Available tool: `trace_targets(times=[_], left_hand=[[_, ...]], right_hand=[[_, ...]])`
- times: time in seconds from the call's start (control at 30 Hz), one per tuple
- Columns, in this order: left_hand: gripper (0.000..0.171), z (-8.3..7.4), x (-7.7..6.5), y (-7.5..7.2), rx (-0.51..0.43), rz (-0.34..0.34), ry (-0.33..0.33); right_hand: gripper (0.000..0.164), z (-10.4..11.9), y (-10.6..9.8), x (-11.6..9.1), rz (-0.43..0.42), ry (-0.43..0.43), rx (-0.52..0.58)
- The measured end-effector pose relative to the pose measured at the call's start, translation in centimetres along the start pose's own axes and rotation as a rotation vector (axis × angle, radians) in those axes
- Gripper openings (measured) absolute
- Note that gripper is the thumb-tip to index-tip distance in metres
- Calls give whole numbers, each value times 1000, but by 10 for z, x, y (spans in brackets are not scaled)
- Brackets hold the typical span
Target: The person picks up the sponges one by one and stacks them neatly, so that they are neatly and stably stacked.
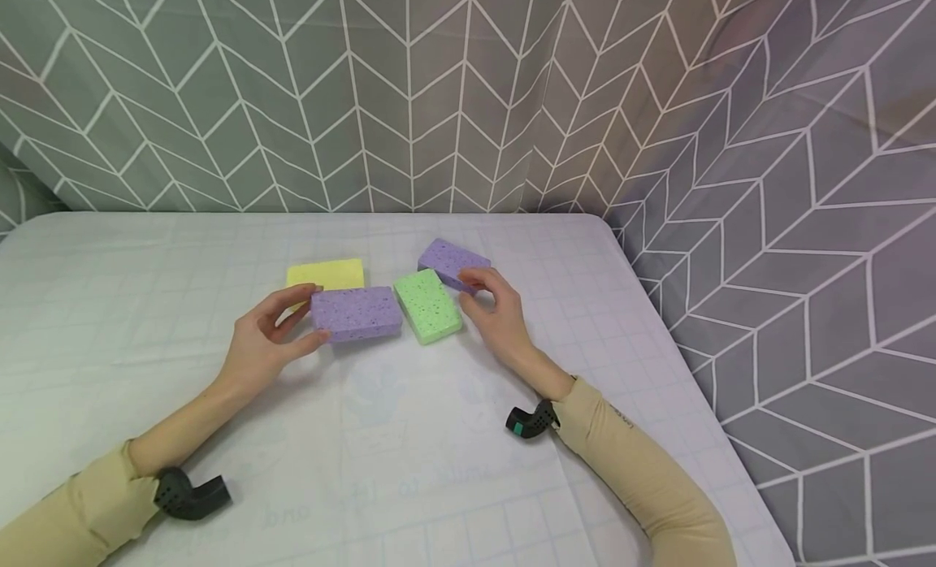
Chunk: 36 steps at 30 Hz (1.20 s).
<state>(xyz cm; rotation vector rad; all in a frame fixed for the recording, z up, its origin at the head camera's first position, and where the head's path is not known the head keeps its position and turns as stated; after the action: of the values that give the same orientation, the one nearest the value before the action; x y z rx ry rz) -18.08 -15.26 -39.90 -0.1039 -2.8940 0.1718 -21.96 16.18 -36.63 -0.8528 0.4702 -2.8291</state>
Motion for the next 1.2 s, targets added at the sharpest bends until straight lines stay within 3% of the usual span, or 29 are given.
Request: trace_targets(times=[0.43,0.83,1.07,1.2], left_hand=[[63,0,0,-1,3,-13,26],[63,0,0,2,-28,29,34],[63,2,-1,2,-49,61,27],[63,1,-1,3,-59,71,28]], right_hand=[[37,2,4,-1,65,-3,43],[42,2,7,-2,148,-60,67],[46,-26,9,-3,153,-85,74],[45,-13,9,-3,173,-62,86]])
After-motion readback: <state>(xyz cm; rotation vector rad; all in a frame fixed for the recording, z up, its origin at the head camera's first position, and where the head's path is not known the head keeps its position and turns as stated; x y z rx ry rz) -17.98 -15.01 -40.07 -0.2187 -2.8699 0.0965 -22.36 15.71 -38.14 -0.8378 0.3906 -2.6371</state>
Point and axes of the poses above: each hand's wrist, its own x-axis towards the middle knuckle, its own y-axis out of the palm, z = x × y, the point moved 3 cm from there along x, towards the middle knuckle, and after that the axes turned 1 degree about -y, right-handed, at the moved point
